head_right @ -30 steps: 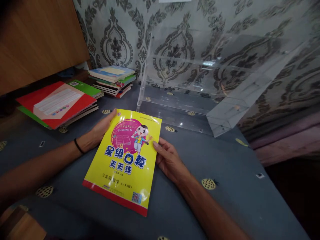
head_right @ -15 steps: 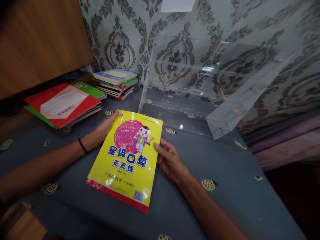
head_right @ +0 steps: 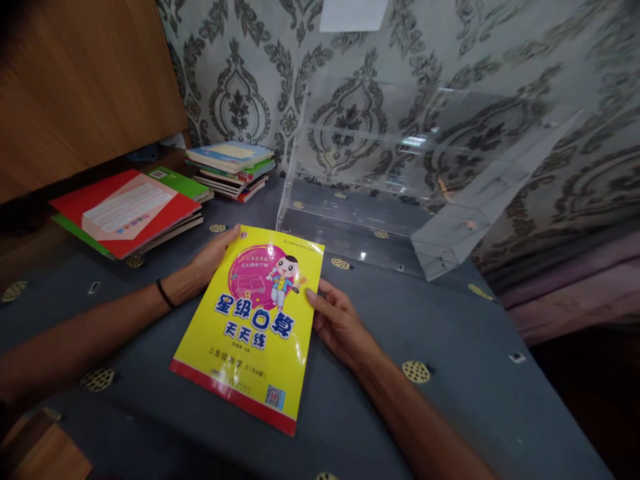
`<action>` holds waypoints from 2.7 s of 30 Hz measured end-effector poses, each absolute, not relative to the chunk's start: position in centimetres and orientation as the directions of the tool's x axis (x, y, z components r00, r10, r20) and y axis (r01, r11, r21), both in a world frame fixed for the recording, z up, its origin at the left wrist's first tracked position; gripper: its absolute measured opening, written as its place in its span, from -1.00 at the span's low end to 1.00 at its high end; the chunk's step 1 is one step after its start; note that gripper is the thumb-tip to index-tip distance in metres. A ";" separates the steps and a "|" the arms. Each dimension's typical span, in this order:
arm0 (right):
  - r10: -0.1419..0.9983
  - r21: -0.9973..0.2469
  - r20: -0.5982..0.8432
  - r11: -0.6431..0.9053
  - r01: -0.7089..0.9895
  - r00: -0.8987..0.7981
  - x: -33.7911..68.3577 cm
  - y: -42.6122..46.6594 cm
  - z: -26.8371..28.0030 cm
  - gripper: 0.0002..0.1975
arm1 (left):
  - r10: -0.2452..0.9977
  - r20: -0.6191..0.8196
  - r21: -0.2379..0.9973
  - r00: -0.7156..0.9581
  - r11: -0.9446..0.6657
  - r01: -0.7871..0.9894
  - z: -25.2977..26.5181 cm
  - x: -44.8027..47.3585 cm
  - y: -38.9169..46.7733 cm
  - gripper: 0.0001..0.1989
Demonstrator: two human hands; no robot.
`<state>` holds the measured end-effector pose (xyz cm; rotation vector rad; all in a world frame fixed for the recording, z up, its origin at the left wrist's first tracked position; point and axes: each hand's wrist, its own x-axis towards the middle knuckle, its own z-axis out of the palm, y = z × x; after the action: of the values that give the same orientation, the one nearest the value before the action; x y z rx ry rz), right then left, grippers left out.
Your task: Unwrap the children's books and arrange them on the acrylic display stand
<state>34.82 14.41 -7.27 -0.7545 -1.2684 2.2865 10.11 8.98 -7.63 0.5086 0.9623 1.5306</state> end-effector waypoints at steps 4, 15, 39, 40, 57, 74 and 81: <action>0.547 -0.866 -0.236 -0.493 -0.081 -0.803 35.0 14.6 -7.2 -0.46 | 0.899 -0.112 0.955 -0.423 -0.019 -0.295 -7.8 9.5 9.4 -0.88; 0.753 -0.975 -0.141 0.009 0.224 -0.643 36.0 15.3 -7.9 -0.31 | 0.956 0.277 0.469 -0.093 -0.051 0.882 -7.3 6.2 9.0 -0.66; 0.068 -0.468 -0.035 0.880 0.076 -0.997 27.9 8.1 -6.3 -0.31 | 0.964 0.262 0.052 0.043 -0.058 0.997 -8.7 7.3 9.0 -0.78; 0.116 -0.462 -0.049 0.878 0.125 -0.992 27.8 8.5 -6.2 -0.31 | 0.966 0.255 0.054 0.042 -0.058 0.997 -8.6 7.3 9.0 -0.78; 0.567 -0.274 0.117 0.807 0.523 -0.815 31.9 14.9 -8.5 -0.26 | 0.946 0.302 0.091 0.121 -0.155 0.984 -8.7 7.1 9.1 -0.78; 0.420 -0.364 0.157 0.866 0.343 -0.894 42.2 7.7 -9.3 -0.24 | 0.932 0.325 0.080 0.162 -0.197 0.977 -8.8 6.9 9.5 -0.74; 0.365 -0.530 0.123 0.811 0.250 -0.923 43.5 7.8 -8.3 -0.12 | 0.938 0.300 0.056 0.176 -0.201 0.978 -8.2 7.0 9.3 -0.71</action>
<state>43.48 7.77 -8.33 -0.4783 -2.7773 0.7676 7.02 9.29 -8.18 2.5179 2.0713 0.4458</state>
